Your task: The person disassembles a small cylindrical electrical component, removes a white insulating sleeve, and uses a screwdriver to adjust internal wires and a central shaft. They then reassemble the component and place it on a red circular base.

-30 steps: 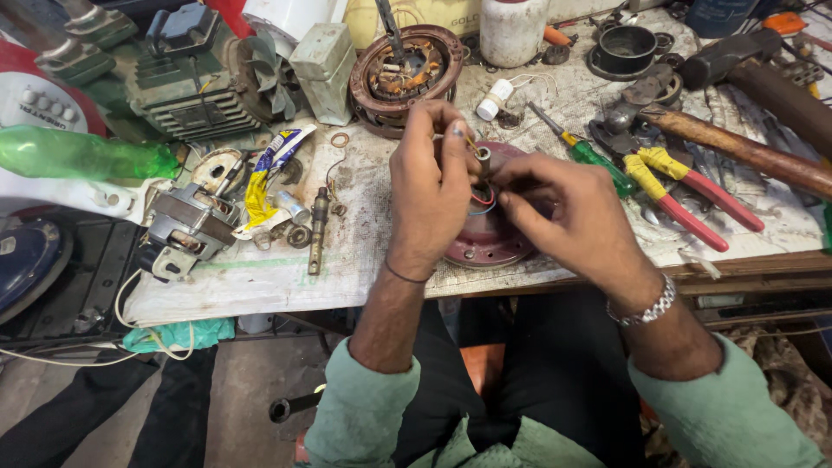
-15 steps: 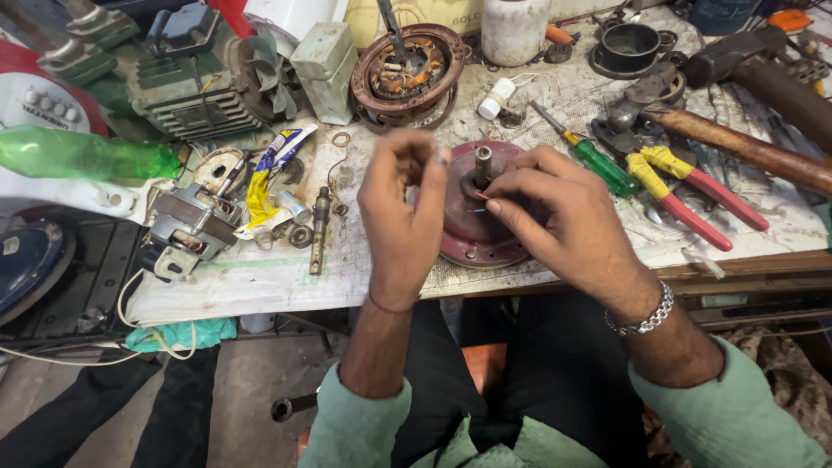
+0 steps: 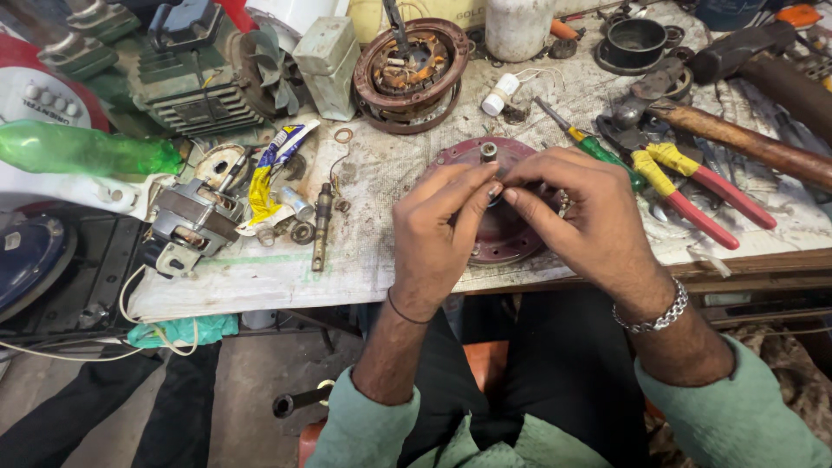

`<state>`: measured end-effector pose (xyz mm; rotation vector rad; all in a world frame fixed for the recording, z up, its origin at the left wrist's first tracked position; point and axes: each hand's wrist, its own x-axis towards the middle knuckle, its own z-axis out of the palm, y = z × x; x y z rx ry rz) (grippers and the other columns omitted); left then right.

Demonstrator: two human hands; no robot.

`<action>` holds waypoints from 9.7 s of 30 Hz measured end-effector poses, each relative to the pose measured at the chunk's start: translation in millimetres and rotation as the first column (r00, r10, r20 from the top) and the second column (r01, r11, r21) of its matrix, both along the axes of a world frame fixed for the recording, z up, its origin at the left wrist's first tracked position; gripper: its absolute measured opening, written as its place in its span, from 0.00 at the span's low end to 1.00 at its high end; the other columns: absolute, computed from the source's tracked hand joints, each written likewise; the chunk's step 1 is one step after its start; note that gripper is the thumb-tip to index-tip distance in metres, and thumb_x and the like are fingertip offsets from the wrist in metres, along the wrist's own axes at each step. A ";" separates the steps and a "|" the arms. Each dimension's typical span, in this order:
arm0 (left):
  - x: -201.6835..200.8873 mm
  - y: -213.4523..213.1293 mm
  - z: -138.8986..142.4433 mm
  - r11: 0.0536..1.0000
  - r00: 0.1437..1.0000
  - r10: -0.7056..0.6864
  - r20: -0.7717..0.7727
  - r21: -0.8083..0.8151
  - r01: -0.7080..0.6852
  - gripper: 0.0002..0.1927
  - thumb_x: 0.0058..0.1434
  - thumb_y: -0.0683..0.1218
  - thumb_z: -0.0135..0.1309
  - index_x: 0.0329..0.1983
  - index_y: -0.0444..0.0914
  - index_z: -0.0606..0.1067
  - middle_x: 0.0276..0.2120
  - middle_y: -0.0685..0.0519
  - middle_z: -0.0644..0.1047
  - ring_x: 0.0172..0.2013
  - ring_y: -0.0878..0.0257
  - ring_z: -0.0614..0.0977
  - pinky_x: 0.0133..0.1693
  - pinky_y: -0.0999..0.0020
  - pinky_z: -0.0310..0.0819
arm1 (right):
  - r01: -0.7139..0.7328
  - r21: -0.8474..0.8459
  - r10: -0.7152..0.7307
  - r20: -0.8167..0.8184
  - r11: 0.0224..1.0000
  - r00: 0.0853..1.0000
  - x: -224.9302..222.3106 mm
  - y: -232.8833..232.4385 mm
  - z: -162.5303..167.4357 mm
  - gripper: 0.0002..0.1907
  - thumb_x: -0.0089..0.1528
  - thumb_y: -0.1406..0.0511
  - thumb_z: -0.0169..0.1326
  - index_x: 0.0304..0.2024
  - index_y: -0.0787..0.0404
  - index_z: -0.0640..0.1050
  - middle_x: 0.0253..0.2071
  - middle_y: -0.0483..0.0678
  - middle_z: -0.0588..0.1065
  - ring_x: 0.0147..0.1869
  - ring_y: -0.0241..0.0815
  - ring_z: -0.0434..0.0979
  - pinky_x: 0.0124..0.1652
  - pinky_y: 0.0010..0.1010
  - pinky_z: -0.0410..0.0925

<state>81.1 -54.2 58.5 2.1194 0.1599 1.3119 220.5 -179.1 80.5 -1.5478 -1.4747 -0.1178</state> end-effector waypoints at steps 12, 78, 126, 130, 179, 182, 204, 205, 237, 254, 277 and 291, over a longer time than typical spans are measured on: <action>-0.8 1.3 4.5 0.997 0.998 -0.051 -0.035 -0.063 0.049 0.07 0.67 0.38 0.59 0.48 0.34 0.81 0.41 0.49 0.82 0.41 0.61 0.85 0.43 0.70 0.80 | 0.032 -0.045 -0.033 -0.004 0.998 0.999 1.7 -0.4 -0.7 0.08 0.62 0.70 0.62 0.42 0.66 0.81 0.41 0.51 0.81 0.42 0.45 0.83 0.41 0.33 0.72; 18.9 15.1 -26.8 0.979 0.997 -0.023 -0.076 -0.204 0.007 0.24 0.66 0.35 0.58 0.64 0.44 0.75 0.42 0.49 0.82 0.42 0.65 0.86 0.43 0.71 0.83 | 0.110 -0.103 -0.145 -0.452 0.989 0.880 7.6 25.2 -38.8 0.09 0.63 0.69 0.61 0.43 0.70 0.81 0.34 0.46 0.81 0.35 0.28 0.78 0.34 0.21 0.72; 20.0 37.2 -48.6 0.978 0.996 -0.076 -0.055 -0.197 0.064 0.22 0.64 0.40 0.63 0.62 0.41 0.77 0.36 0.57 0.81 0.30 0.70 0.70 0.35 0.74 0.69 | 0.265 0.039 -0.266 0.015 0.963 0.964 -10.0 15.0 -25.7 0.08 0.60 0.72 0.66 0.40 0.67 0.81 0.37 0.52 0.81 0.37 0.42 0.82 0.37 0.30 0.73; 19.6 37.5 -48.1 0.976 0.995 -0.089 -0.055 -0.202 0.076 0.22 0.64 0.40 0.63 0.62 0.41 0.77 0.36 0.57 0.81 0.30 0.70 0.70 0.35 0.74 0.69 | 0.278 0.053 -0.281 0.054 0.959 0.958 -15.4 17.4 -28.0 0.08 0.58 0.72 0.66 0.38 0.67 0.80 0.36 0.52 0.80 0.36 0.44 0.82 0.36 0.30 0.73; 19.5 37.1 -49.7 0.988 0.996 -0.040 -0.076 -0.150 0.028 0.22 0.63 0.41 0.63 0.61 0.38 0.78 0.30 0.55 0.76 0.29 0.68 0.71 0.34 0.71 0.69 | 0.172 -0.014 -0.168 -0.295 0.985 0.940 -11.0 17.3 -24.9 0.09 0.61 0.70 0.65 0.43 0.69 0.82 0.38 0.49 0.84 0.40 0.32 0.85 0.42 0.23 0.77; 20.2 37.4 -49.8 0.988 0.997 -0.031 -0.076 -0.152 0.019 0.22 0.62 0.41 0.64 0.60 0.38 0.78 0.31 0.55 0.77 0.28 0.68 0.70 0.33 0.71 0.68 | 0.224 -0.024 -0.223 -0.266 0.974 0.938 -11.0 18.2 -26.4 0.09 0.61 0.70 0.66 0.42 0.69 0.82 0.37 0.49 0.84 0.39 0.32 0.85 0.41 0.23 0.77; 19.0 31.6 -46.0 0.988 0.998 -0.027 -0.064 -0.151 0.017 0.22 0.63 0.40 0.64 0.61 0.41 0.78 0.31 0.55 0.77 0.28 0.68 0.73 0.34 0.71 0.71 | 0.302 0.198 -0.359 0.419 0.932 0.834 -12.7 14.6 -22.0 0.10 0.60 0.69 0.67 0.43 0.63 0.81 0.37 0.50 0.76 0.41 0.52 0.77 0.42 0.41 0.70; 19.2 31.8 -45.3 0.989 0.997 -0.014 -0.074 -0.147 0.003 0.22 0.63 0.40 0.64 0.61 0.41 0.78 0.30 0.55 0.76 0.28 0.68 0.73 0.33 0.71 0.71 | 0.310 0.215 -0.374 0.416 0.926 0.829 -12.8 16.8 -25.5 0.10 0.60 0.69 0.67 0.42 0.64 0.81 0.36 0.51 0.76 0.40 0.52 0.77 0.41 0.41 0.69; 27.7 33.5 -41.9 0.922 0.984 -0.179 0.017 -0.346 0.174 0.21 0.60 0.38 0.66 0.58 0.39 0.80 0.41 0.52 0.86 0.37 0.73 0.85 0.39 0.77 0.82 | 0.249 0.111 -0.271 0.300 0.962 0.915 0.8 17.2 -28.0 0.07 0.62 0.72 0.65 0.42 0.65 0.80 0.39 0.51 0.77 0.44 0.51 0.78 0.45 0.39 0.68; 29.9 35.1 -43.6 0.903 0.983 -0.181 0.001 -0.395 0.167 0.19 0.59 0.40 0.67 0.55 0.37 0.80 0.41 0.51 0.86 0.35 0.72 0.85 0.38 0.76 0.82 | 0.161 0.045 -0.159 -0.041 0.986 0.986 7.2 20.7 -29.0 0.08 0.64 0.73 0.63 0.46 0.67 0.82 0.42 0.51 0.80 0.44 0.42 0.82 0.43 0.28 0.72; 34.9 26.5 -6.3 0.996 0.979 -0.009 -0.203 -0.086 -0.009 0.10 0.58 0.47 0.61 0.41 0.41 0.82 0.34 0.55 0.79 0.32 0.62 0.83 0.36 0.67 0.76 | 0.618 -0.395 -0.402 0.505 0.679 0.764 57.2 -0.9 -24.4 0.09 0.62 0.60 0.63 0.41 0.55 0.87 0.34 0.53 0.81 0.38 0.54 0.81 0.41 0.45 0.74; 32.1 28.9 -9.0 0.994 0.978 -0.023 -0.206 -0.114 -0.001 0.10 0.57 0.46 0.63 0.40 0.39 0.82 0.29 0.55 0.74 0.27 0.65 0.79 0.31 0.67 0.72 | 0.461 -0.173 -0.386 0.342 0.870 0.857 -30.0 -44.2 31.5 0.12 0.61 0.65 0.65 0.46 0.59 0.85 0.29 0.46 0.79 0.24 0.34 0.75 0.25 0.27 0.67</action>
